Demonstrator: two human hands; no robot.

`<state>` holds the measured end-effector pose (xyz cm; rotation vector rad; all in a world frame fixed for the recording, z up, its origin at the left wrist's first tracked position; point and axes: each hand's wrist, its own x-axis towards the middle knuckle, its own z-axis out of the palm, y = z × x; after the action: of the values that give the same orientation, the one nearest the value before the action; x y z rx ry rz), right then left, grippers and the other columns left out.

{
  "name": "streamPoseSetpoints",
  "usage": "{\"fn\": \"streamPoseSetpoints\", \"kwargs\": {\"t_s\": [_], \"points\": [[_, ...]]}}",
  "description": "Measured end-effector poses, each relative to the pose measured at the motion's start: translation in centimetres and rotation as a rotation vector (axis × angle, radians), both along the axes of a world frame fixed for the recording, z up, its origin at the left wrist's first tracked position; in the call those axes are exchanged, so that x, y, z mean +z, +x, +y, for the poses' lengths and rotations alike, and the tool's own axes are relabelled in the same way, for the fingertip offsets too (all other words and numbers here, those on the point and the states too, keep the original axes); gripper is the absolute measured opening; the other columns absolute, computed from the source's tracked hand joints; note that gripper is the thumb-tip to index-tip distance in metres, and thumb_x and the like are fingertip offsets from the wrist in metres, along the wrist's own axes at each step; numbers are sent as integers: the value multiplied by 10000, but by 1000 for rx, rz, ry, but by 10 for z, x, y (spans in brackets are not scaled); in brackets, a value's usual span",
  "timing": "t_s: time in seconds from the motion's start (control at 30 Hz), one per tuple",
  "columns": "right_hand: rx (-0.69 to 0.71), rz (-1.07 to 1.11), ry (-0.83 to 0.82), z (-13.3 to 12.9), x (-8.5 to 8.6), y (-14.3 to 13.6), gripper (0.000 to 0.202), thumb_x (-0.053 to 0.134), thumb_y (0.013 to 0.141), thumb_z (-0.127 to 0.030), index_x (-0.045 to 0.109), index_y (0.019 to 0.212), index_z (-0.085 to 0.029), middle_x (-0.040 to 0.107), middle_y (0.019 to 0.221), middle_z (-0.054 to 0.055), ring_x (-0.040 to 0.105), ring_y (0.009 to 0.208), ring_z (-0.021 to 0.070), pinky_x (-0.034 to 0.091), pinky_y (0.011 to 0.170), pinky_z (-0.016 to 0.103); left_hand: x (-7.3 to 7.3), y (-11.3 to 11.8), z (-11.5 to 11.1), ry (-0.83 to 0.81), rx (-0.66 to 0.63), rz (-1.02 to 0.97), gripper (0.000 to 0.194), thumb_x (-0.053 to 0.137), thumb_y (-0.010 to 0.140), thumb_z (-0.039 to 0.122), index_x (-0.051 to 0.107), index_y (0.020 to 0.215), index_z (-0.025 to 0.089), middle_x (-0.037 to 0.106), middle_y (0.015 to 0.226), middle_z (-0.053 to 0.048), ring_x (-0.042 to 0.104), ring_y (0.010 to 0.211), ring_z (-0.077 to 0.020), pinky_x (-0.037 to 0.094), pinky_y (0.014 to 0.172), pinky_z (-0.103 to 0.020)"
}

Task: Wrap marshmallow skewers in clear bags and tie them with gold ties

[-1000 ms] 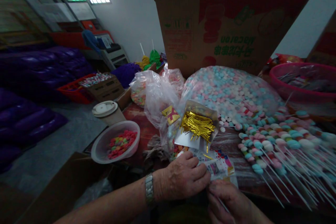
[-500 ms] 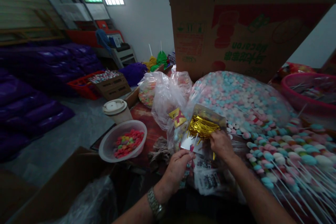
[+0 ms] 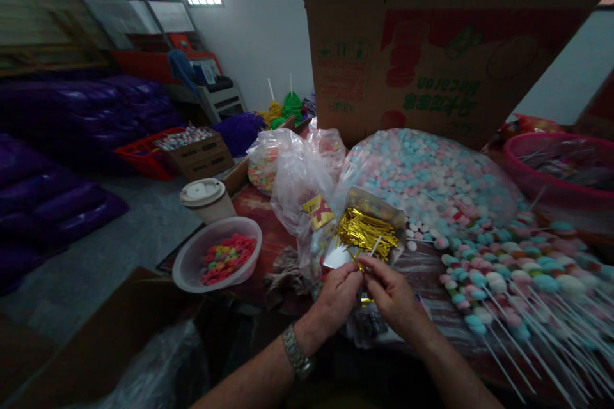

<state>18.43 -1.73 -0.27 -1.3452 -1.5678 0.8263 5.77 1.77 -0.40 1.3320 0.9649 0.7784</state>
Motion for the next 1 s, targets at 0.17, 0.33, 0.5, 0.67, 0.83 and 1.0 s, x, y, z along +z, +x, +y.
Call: {"fn": "streamPoseSetpoints", "kwargs": {"t_s": [0.17, 0.33, 0.5, 0.67, 0.83, 1.0], "points": [[29, -23, -85, 0, -5, 9, 605, 407, 776, -153, 304, 1371, -128, 579, 629, -18, 494, 506, 127, 420, 483, 223, 1, -6, -6, 96, -202, 83, 286, 407, 821, 390, 482, 667, 161, 433, 649, 16, 386, 624, -113, 333, 588, -230], [-111, -308, 11, -13, 3, 4, 574, 404, 772, -156, 354, 1343, -121, 562, 564, -17, 494, 470, 143, 399, 483, 241, -1, 0, -11, 42, -99, 59, 310, 436, 807, 419, 496, 667, 150, 421, 625, 16, 379, 603, -113, 321, 558, -227], [-304, -45, 78, -25, -10, -4, 532, 451, 826, -254, 312, 1318, -106, 560, 585, -29, 542, 521, 148, 456, 547, 247, 1, 7, -13, 27, -55, 11, 294, 445, 802, 402, 477, 639, 159, 430, 613, 18, 396, 588, -109, 330, 552, -220], [-182, 115, -72, -22, -18, 8, 195, 494, 827, -326, 570, 894, -159, 625, 676, 21, 589, 627, 158, 465, 572, 240, -2, 8, -14, 30, -85, 20, 319, 458, 792, 427, 458, 609, 166, 415, 597, 26, 381, 574, -104, 322, 539, -215], [-270, -225, 34, -28, 5, 33, 187, 458, 820, -292, 569, 716, -183, 611, 657, 31, 576, 640, 175, 427, 591, 257, -9, 6, -13, -79, -81, 36, 343, 465, 792, 464, 489, 649, 153, 451, 614, 19, 410, 584, -103, 321, 536, -208], [-133, -261, 12, -32, 13, 23, 180, 401, 843, -245, 525, 724, -192, 596, 654, 17, 555, 611, 147, 406, 557, 230, -4, 11, -14, -51, -74, 43, 251, 449, 787, 363, 510, 664, 154, 455, 613, 21, 407, 576, -104, 336, 544, -211]]}}
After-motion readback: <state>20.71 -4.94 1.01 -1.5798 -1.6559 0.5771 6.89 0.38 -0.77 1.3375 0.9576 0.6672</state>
